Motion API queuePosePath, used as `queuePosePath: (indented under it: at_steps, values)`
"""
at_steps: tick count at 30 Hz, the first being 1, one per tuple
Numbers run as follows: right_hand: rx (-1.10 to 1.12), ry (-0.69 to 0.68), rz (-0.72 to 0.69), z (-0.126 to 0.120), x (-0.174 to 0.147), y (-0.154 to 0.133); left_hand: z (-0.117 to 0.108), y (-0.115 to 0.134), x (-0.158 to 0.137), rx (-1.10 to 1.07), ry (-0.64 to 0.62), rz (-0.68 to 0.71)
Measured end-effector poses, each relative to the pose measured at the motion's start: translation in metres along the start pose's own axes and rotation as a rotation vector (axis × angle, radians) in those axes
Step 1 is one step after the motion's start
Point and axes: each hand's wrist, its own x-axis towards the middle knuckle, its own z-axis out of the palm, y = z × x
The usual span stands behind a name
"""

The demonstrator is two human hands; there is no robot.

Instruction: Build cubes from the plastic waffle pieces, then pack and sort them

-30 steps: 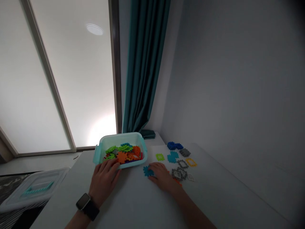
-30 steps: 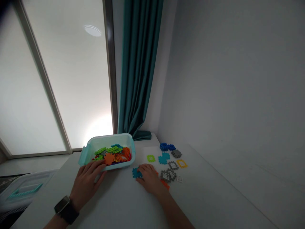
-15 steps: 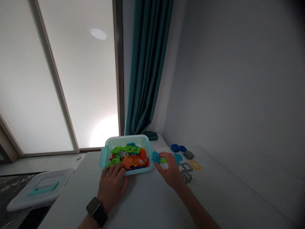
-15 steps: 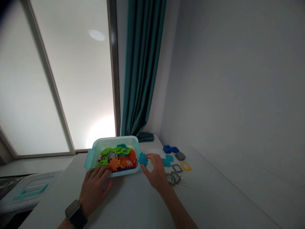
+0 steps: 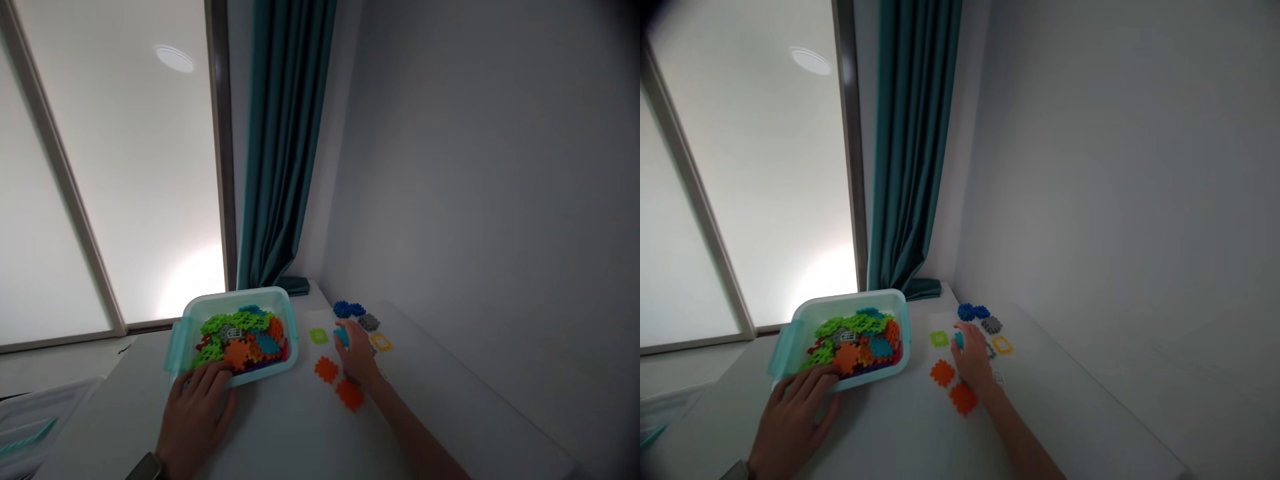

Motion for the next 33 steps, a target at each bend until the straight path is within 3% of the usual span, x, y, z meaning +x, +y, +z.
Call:
queuePosePath:
  at_steps: [3,7,12,16,23,33]
  values:
    - [-0.083,-0.028,0.089,-0.006,0.014,0.04,0.003,-0.003,0.0,0.021,0.027,0.053]
    - [-0.182,-0.12,0.198,-0.003,0.049,0.073,0.006,-0.008,-0.002,0.036,0.03,0.085]
    - [-0.249,-0.313,0.282,0.015,0.096,0.09,0.012,-0.013,-0.005,0.049,0.027,0.103]
    - [-0.276,-0.455,0.317,0.025,0.115,0.096,0.014,-0.016,-0.008,0.05,0.017,0.107]
    - [-0.272,-0.508,0.236,0.03,0.101,0.084,0.008,-0.011,-0.004,0.029,-0.001,0.084]
    - [-0.033,-0.477,0.022,0.018,0.042,0.03,0.002,-0.001,0.001,-0.004,-0.028,-0.005]
